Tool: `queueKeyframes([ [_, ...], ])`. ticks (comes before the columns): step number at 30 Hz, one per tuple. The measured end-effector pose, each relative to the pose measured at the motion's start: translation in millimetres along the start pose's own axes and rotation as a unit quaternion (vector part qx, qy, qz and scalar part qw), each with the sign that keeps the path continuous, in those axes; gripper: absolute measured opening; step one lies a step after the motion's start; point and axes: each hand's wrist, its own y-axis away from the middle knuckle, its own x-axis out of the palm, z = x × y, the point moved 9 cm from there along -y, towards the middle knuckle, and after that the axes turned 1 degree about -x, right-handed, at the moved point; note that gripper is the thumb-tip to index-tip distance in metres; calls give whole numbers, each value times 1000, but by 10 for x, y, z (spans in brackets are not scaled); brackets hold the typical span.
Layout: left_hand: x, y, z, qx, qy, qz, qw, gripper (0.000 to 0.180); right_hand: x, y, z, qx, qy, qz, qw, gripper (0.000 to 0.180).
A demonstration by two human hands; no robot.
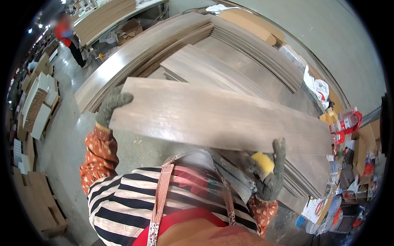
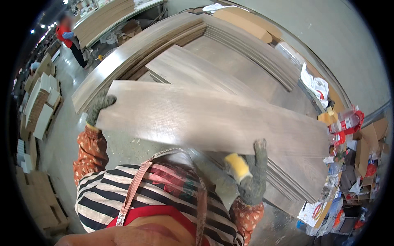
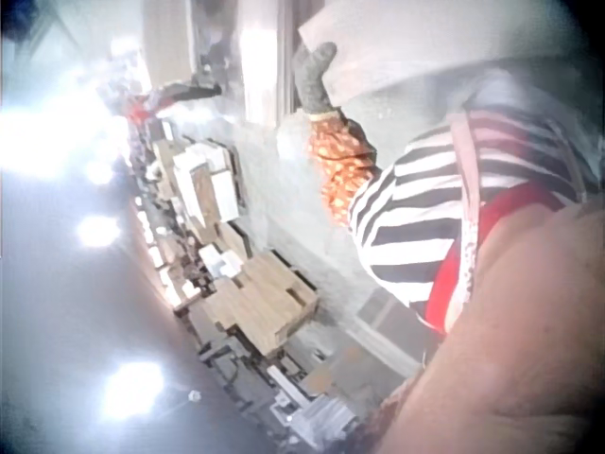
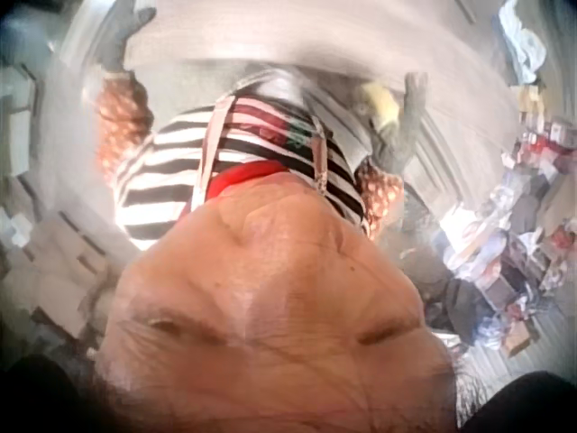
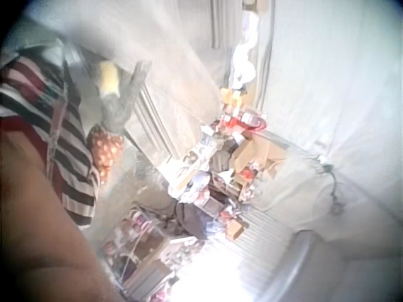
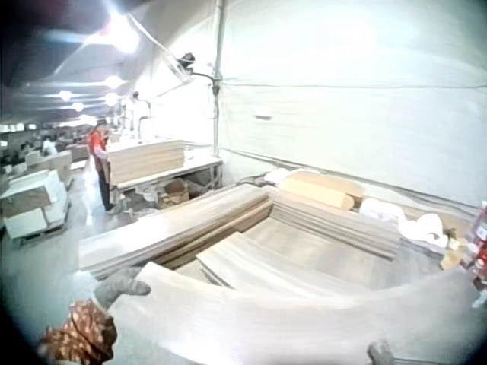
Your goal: The person wipes the surface and edges of wooden planks with a cloth, handling them one at a time and placing them on a stack.
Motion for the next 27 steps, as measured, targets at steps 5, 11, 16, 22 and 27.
queueKeyframes([
  [5, -672, 449, 306, 2, 175, -151, 973, 58, 935, -437, 8, -2, 71, 115, 991, 94],
  [11, -2169, 1820, 865, 119, 163, -426, 882, 45, 2514, -889, 166, -173, 41, 316, 932, 69],
  [16, -3483, 3077, 1633, 141, -40, -523, 839, 37, 3837, -1136, 453, -465, 119, 321, 816, 61],
  [22, -2999, 2413, 1283, 47, 57, -512, 855, 32, 4495, -1342, -322, 108, -316, 428, 840, 45],
  [27, -2815, 2147, 1325, 22, -1, -510, 860, 35, 4545, -1410, -504, 208, -332, 393, 832, 53],
])
